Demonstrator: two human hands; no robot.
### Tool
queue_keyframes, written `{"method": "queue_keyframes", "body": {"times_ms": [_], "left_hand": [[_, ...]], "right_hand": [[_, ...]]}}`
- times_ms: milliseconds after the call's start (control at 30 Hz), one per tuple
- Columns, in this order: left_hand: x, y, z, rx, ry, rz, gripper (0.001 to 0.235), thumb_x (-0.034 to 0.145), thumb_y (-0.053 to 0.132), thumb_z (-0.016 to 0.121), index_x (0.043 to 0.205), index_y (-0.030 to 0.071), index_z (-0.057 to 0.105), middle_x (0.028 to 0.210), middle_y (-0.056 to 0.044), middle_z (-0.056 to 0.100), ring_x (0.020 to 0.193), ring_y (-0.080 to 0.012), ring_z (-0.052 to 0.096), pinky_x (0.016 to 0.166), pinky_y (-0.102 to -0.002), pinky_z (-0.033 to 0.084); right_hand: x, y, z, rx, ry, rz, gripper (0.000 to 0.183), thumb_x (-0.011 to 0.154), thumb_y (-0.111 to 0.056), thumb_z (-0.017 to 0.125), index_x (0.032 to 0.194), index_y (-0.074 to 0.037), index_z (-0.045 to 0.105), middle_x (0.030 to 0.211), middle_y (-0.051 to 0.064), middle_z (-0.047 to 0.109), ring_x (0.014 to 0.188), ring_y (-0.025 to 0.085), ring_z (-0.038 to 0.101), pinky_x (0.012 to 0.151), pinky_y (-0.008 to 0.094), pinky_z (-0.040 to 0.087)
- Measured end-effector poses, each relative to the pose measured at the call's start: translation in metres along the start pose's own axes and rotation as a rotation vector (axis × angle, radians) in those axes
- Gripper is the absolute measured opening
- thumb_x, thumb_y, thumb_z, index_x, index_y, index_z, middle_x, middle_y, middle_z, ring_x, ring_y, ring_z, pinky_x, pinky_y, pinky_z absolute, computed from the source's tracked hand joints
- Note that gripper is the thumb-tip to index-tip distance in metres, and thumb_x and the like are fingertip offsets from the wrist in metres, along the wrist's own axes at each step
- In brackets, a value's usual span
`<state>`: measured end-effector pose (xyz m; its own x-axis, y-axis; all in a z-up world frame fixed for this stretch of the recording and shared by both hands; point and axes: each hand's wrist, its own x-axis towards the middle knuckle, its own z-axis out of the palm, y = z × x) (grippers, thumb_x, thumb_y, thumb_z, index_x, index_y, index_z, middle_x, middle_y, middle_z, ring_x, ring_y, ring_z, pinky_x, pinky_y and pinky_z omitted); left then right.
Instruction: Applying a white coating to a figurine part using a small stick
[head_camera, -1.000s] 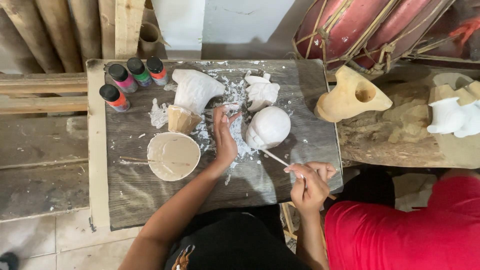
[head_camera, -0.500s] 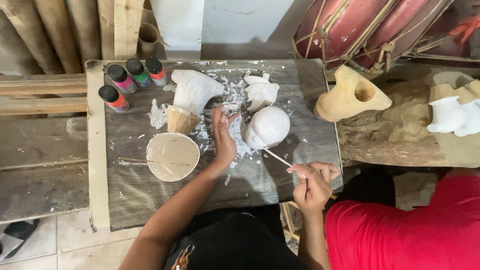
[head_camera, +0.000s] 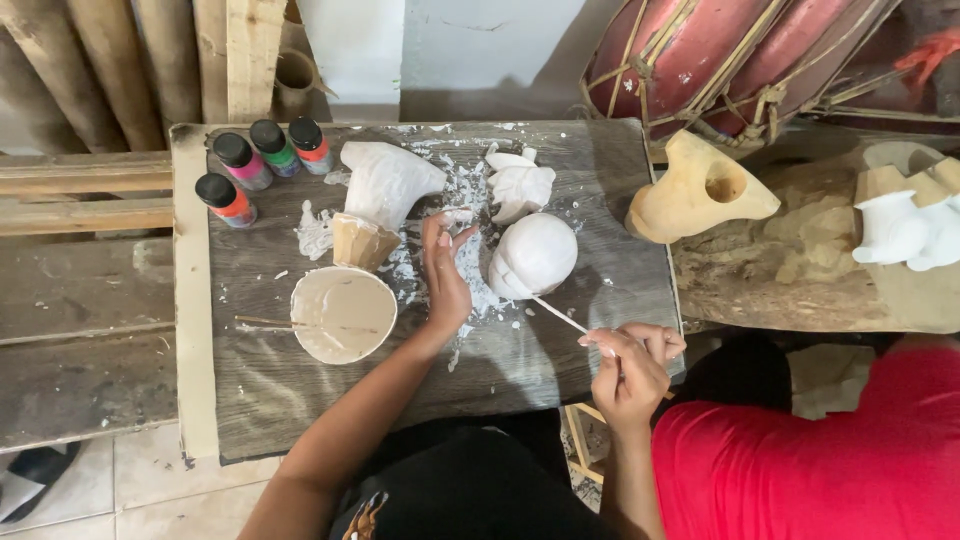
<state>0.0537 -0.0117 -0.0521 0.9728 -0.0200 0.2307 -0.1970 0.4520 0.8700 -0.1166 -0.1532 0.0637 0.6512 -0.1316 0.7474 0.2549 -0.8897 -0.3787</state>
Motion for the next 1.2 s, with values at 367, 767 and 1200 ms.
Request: {"method": "queue_keyframes", "body": {"times_ms": [367,767,1200], "left_hand": [[0.000,0.001,0.000,0.005,-0.013,-0.007,0.038,0.110,0.030,0.024,0.128,0.002,0.043,0.125,-0.012,0.041,0.122,-0.0206,0.047,0.108,-0.047,0.048],[0.001,-0.004,-0.001,0.007,-0.006,-0.008,0.035,0.109,0.028,0.024,0.126,0.003,0.043,0.124,-0.011,0.040,0.122,-0.0205,0.046,0.108,-0.047,0.048],[0.000,0.000,0.000,0.008,-0.004,-0.001,0.034,0.110,0.029,0.025,0.125,0.003,0.043,0.121,-0.010,0.038,0.121,-0.0202,0.045,0.108,-0.047,0.049]], "right_hand": [[0.002,0.003,-0.006,0.001,0.017,-0.013,0.023,0.096,0.002,0.057,0.092,-0.008,0.078,0.074,0.000,0.070,0.072,0.024,0.058,0.096,0.044,0.032],[0.014,-0.011,-0.006,0.020,0.016,-0.016,0.023,0.098,-0.001,0.058,0.093,-0.007,0.079,0.078,0.002,0.073,0.073,0.025,0.060,0.089,0.039,0.038],[0.015,-0.016,0.000,0.034,-0.013,-0.011,0.026,0.091,0.008,0.058,0.091,-0.008,0.079,0.078,0.001,0.074,0.073,0.025,0.059,0.089,0.037,0.042]]}}
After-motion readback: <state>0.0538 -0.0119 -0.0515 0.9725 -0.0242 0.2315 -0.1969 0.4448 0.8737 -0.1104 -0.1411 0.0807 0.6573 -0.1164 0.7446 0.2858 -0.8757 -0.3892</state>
